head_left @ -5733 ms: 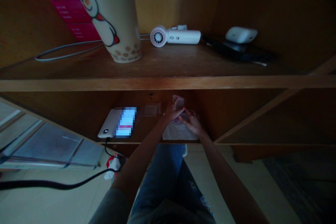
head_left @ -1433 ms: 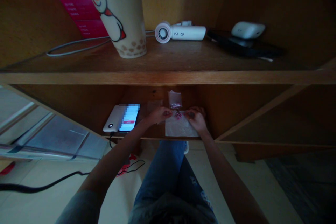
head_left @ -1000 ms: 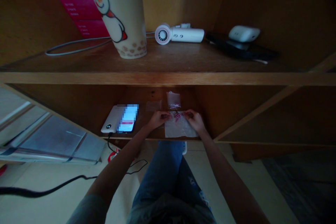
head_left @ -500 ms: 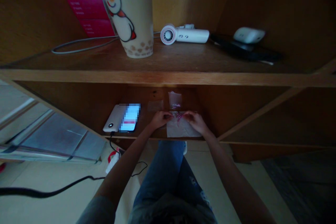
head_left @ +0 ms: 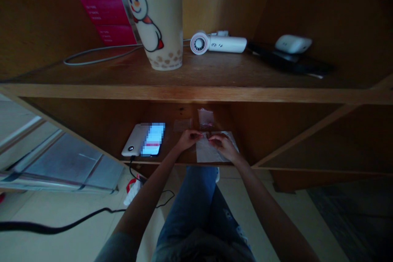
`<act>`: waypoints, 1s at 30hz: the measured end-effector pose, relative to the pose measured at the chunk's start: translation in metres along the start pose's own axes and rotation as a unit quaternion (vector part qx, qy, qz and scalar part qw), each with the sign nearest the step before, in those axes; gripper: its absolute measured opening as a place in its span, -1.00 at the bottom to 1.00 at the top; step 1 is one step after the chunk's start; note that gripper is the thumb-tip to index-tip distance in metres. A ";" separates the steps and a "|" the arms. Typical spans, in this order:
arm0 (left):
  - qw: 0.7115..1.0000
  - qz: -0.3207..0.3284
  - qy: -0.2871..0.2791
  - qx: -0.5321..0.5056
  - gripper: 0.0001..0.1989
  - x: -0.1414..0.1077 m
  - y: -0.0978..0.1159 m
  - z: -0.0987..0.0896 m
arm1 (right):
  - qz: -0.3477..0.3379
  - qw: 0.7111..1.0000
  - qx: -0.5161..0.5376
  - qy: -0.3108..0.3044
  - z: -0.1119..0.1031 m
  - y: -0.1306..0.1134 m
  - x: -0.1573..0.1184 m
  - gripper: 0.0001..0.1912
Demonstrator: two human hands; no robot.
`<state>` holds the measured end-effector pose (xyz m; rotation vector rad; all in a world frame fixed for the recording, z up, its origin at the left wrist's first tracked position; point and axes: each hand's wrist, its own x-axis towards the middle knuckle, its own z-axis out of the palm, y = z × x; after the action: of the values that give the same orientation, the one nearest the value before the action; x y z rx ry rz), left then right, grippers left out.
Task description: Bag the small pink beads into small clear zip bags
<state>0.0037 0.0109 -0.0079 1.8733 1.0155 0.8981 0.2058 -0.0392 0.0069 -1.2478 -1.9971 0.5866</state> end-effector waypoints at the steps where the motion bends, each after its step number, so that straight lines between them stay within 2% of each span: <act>1: 1.000 -0.001 0.001 -0.007 -0.83 0.000 -0.001 0.000 | -0.001 1.000 -0.001 0.000 0.000 0.000 0.000 -0.85; 6: 0.999 -0.009 0.008 -0.034 -0.83 0.001 -0.004 -0.001 | 0.014 1.000 -0.015 0.011 -0.007 -0.002 0.000 -0.83; 11: 0.998 -0.020 -0.002 -0.056 -0.82 0.001 -0.005 -0.002 | -0.004 0.995 -0.098 0.000 -0.013 -0.002 -0.004 -0.83; 20: 0.986 -0.040 0.008 -0.160 -0.70 0.001 0.004 -0.005 | -0.012 0.983 -0.185 -0.003 -0.005 -0.002 -0.005 -0.87; 24: 0.984 -0.042 0.010 -0.171 -0.67 0.001 0.006 -0.006 | -0.016 0.979 -0.201 -0.011 -0.004 -0.003 -0.004 -0.87; 30: 0.983 -0.034 0.007 -0.179 -0.65 0.001 -0.002 -0.005 | -0.021 0.979 -0.204 -0.018 -0.004 -0.008 -0.002 -0.90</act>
<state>-0.0009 0.0142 -0.0072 1.5239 0.8561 0.9815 0.2052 -0.0444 0.0143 -1.4341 -2.2416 0.1806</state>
